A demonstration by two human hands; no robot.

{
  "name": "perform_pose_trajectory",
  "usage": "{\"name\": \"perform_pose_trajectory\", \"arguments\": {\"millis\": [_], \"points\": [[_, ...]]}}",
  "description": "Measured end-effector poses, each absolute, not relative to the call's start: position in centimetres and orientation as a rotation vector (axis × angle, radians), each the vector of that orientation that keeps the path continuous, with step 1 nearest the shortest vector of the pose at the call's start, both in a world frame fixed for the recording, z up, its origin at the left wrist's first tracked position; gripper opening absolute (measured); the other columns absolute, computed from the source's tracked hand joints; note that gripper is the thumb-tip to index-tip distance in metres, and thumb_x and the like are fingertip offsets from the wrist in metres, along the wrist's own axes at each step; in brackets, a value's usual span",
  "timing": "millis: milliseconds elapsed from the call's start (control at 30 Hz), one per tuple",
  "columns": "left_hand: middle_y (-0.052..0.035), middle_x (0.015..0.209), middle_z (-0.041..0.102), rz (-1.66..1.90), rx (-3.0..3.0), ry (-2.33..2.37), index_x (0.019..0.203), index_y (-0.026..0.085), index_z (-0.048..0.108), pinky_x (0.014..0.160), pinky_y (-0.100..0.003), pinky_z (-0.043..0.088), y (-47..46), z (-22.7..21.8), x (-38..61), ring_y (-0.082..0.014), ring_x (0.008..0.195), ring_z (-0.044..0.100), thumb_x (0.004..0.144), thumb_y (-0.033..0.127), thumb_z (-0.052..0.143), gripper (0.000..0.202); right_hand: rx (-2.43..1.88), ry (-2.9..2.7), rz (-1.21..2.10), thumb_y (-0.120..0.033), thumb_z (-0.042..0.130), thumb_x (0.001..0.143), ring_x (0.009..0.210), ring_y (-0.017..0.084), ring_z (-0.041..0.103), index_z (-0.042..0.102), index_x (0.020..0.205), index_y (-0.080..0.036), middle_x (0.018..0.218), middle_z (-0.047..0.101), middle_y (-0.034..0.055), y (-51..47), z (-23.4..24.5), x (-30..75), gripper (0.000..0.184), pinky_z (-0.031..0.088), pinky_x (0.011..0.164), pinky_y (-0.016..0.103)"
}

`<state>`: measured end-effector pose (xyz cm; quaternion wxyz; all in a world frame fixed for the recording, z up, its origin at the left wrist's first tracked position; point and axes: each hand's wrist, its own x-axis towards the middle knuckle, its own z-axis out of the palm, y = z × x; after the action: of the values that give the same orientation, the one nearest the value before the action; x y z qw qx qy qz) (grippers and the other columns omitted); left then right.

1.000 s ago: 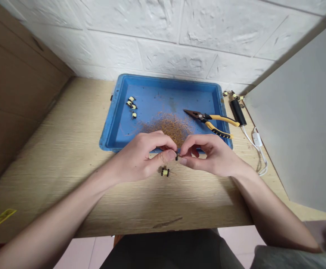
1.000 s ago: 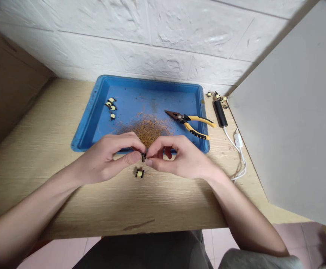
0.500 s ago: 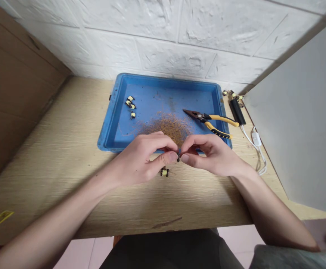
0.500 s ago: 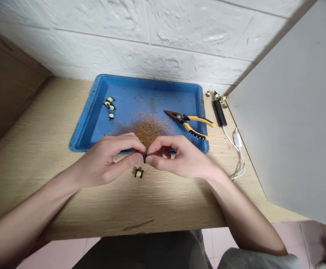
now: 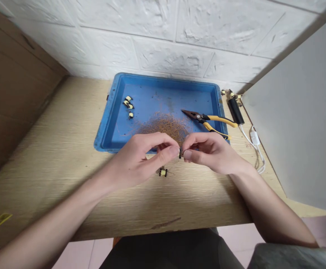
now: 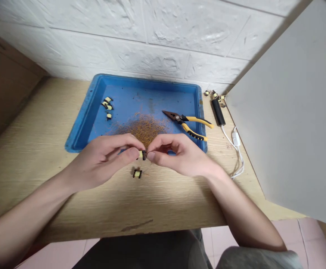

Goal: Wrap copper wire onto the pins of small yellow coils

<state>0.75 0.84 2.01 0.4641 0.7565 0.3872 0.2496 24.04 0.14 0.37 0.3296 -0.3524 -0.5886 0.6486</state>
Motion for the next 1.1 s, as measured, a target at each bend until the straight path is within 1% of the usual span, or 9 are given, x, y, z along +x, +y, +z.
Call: {"name": "perform_pose_trajectory", "arguments": {"millis": [67,133,267,467,567,733,867,967,1100], "points": [[0.0032,0.086,0.075,0.594,1.808,0.958,0.101,0.022,0.075,0.057,-0.018,0.044,0.8,2.2,0.9,-0.0116,0.080,0.068,0.102,0.032,0.062,0.017,-0.880,-1.488,1.693,-0.012,0.078,0.086,0.063,0.008,0.052,0.074,0.086,-0.014,0.070,0.064,-0.0027,0.1,0.4,24.0,0.005,0.041,0.058,0.020],[0.0035,0.090,0.076,0.612,1.757,0.927,0.105,0.022,0.074,0.059,-0.016,0.046,0.7,2.3,1.0,-0.0109,0.082,0.070,0.099,0.026,0.065,0.011,-0.844,-1.445,1.693,-0.007,0.078,0.084,0.062,0.007,0.053,0.074,0.086,-0.014,0.070,0.065,-0.0031,-0.1,0.6,24.0,0.009,0.042,0.058,0.019],[0.0040,0.090,0.078,0.735,1.633,0.846,0.099,0.023,0.074,0.058,-0.013,0.048,0.5,2.4,0.9,-0.0087,0.079,0.071,0.092,0.017,0.071,0.010,-0.785,-1.388,1.731,0.000,0.077,0.081,0.064,0.006,0.057,0.075,0.085,-0.015,0.073,0.068,-0.0029,-0.6,1.0,23.7,0.015,0.046,0.060,0.016],[0.0061,0.076,0.076,0.790,1.511,0.825,0.088,0.024,0.076,0.055,-0.010,0.049,0.1,2.7,0.8,-0.0070,0.068,0.070,0.087,0.012,0.076,0.012,-0.740,-1.319,1.788,0.000,0.075,0.082,0.064,0.007,0.057,0.075,0.085,-0.015,0.072,0.068,-0.0023,-1.0,1.3,23.3,0.016,0.047,0.059,0.016],[0.0063,0.076,0.076,0.786,1.522,0.822,0.087,0.025,0.076,0.054,-0.010,0.049,0.2,2.7,0.9,-0.0073,0.067,0.070,0.086,0.010,0.075,0.015,-0.758,-1.307,1.801,-0.001,0.076,0.081,0.064,0.007,0.057,0.074,0.084,-0.015,0.072,0.067,-0.0022,-1.0,1.4,23.3,0.015,0.046,0.058,0.016],[0.0064,0.076,0.076,0.786,1.573,0.809,0.087,0.025,0.076,0.061,-0.013,0.053,0.4,2.6,0.9,-0.0079,0.068,0.070,0.086,0.009,0.074,0.016,-0.765,-1.333,1.796,-0.005,0.076,0.085,0.062,0.006,0.054,0.073,0.081,-0.014,0.069,0.065,-0.0026,-1.0,1.5,23.2,0.010,0.045,0.056,0.016],[0.0066,0.075,0.076,0.783,1.596,0.806,0.087,0.025,0.076,0.060,-0.013,0.051,0.4,2.7,0.9,-0.0075,0.068,0.069,0.086,0.009,0.073,0.016,-0.771,-1.331,1.824,-0.010,0.075,0.088,0.061,0.006,0.054,0.072,0.080,-0.014,0.069,0.065,-0.0023,-0.9,1.7,23.1,0.010,0.045,0.056,0.016],[0.0075,0.074,0.075,0.764,1.587,0.806,0.086,0.025,0.076,0.060,-0.011,0.050,0.4,2.7,0.9,-0.0065,0.068,0.068,0.085,0.009,0.072,0.017,-0.772,-1.310,1.879,-0.006,0.075,0.085,0.061,0.005,0.056,0.072,0.079,-0.014,0.068,0.066,-0.0031,-0.8,1.9,23.1,0.011,0.046,0.057,0.015],[0.0093,0.074,0.074,0.730,1.576,0.780,0.085,0.026,0.076,0.059,-0.009,0.048,0.3,2.7,0.8,-0.0045,0.066,0.065,0.085,0.008,0.070,0.020,-0.738,-1.267,1.950,0.003,0.074,0.080,0.061,0.005,0.059,0.074,0.080,-0.014,0.069,0.070,-0.0035,-0.8,1.8,23.2,0.017,0.048,0.058,0.015]]}}
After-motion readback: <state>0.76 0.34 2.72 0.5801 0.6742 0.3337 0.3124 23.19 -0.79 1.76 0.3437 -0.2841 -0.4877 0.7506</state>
